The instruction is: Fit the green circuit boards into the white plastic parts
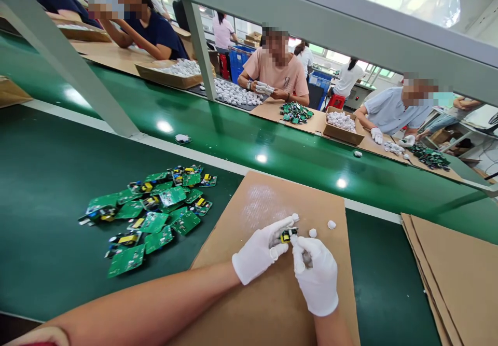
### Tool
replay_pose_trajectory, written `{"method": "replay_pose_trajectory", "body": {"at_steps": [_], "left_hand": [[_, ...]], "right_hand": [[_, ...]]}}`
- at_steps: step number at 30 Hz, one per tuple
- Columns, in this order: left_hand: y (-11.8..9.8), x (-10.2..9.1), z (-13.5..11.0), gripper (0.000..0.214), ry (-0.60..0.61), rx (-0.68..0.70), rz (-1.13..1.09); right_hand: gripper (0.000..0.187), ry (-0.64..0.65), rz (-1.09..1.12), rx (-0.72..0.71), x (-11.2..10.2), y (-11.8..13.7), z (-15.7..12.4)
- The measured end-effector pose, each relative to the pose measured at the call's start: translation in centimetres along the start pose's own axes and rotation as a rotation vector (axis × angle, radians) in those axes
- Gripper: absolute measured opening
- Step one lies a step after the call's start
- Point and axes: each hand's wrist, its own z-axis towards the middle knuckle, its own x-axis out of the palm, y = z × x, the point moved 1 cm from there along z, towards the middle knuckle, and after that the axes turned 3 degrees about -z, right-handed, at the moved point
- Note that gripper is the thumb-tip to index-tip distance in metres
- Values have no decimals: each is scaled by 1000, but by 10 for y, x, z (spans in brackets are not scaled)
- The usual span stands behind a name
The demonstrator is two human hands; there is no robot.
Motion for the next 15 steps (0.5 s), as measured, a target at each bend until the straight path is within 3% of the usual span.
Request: {"method": "replay_pose_trajectory", "body": {"at_steps": [5, 11, 15], "left_hand": [[-1, 3, -4, 54, 31, -2, 161], [-7, 7, -1, 34, 97, -181, -108], [-9, 7, 1, 44, 73, -262, -188]], "right_hand": [[15, -71, -144, -114, 4, 3, -1], [18, -14, -121, -82, 2, 8, 2], [28, -26, -12, -61, -1, 8, 4]]}}
